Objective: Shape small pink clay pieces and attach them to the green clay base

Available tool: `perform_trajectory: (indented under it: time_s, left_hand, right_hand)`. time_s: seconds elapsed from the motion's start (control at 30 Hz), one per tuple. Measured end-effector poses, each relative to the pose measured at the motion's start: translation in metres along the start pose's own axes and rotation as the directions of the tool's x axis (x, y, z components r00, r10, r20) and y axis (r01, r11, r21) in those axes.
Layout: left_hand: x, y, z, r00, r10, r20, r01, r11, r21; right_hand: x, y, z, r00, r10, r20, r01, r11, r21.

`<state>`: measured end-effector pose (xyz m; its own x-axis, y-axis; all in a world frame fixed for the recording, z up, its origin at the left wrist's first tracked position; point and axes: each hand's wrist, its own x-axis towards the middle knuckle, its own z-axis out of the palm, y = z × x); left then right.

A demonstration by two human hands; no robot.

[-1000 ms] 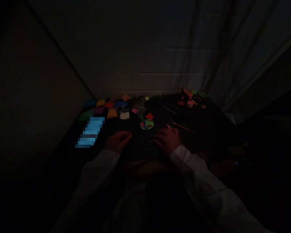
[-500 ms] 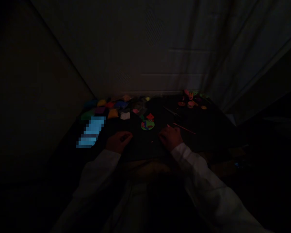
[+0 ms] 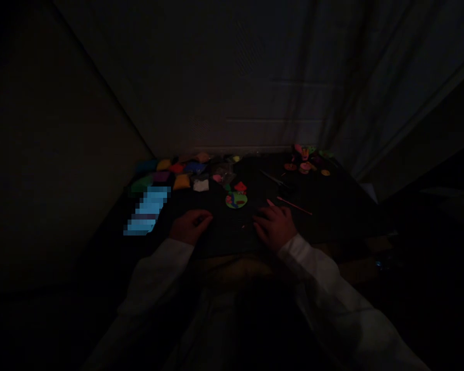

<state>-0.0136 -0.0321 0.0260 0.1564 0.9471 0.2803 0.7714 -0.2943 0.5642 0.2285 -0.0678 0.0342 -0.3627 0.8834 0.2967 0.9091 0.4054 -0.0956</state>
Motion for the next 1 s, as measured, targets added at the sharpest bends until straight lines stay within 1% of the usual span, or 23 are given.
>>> perform_trajectory:
  time_s: [0.13, 0.3, 0.43, 0.6, 0.73, 0.9, 1.0]
  left_hand:
    - [0.001, -0.003, 0.001, 1.0, 0.003, -0.001, -0.003, 1.0, -0.007]
    - [0.002, -0.009, 0.003, 0.999, 0.037, -0.015, -0.037, 0.999, -0.008]
    - [0.003, -0.01, 0.004, 0.998, 0.054, -0.033, -0.054, 0.999, 0.001]
    - [0.003, -0.013, 0.004, 0.998, 0.062, -0.017, -0.062, 0.998, 0.021]
    - [0.004, -0.015, 0.005, 0.998, 0.06, -0.003, -0.06, 0.998, 0.03]
    - [0.004, -0.016, 0.007, 0.999, 0.042, -0.009, -0.042, 0.998, 0.04]
    - [0.004, -0.015, 0.007, 0.999, 0.044, 0.002, -0.044, 0.998, 0.038]
  right_hand:
    - [0.0, 0.0, 0.001, 0.998, -0.062, 0.0, 0.062, 0.998, 0.006]
    - [0.0, -0.003, 0.001, 0.999, -0.04, -0.025, 0.04, 0.999, 0.002]
    - [0.0, -0.004, 0.0, 0.996, -0.087, -0.027, 0.088, 0.996, 0.019]
    - [-0.002, -0.003, 0.001, 0.998, -0.028, -0.063, 0.029, 0.999, 0.016]
    - [-0.003, -0.002, 0.003, 0.994, -0.08, -0.074, 0.083, 0.996, 0.032]
    - [-0.006, 0.001, 0.003, 0.995, -0.056, -0.086, 0.057, 0.998, 0.011]
    - [-0.009, 0.002, 0.003, 0.993, -0.092, -0.074, 0.094, 0.995, 0.024]
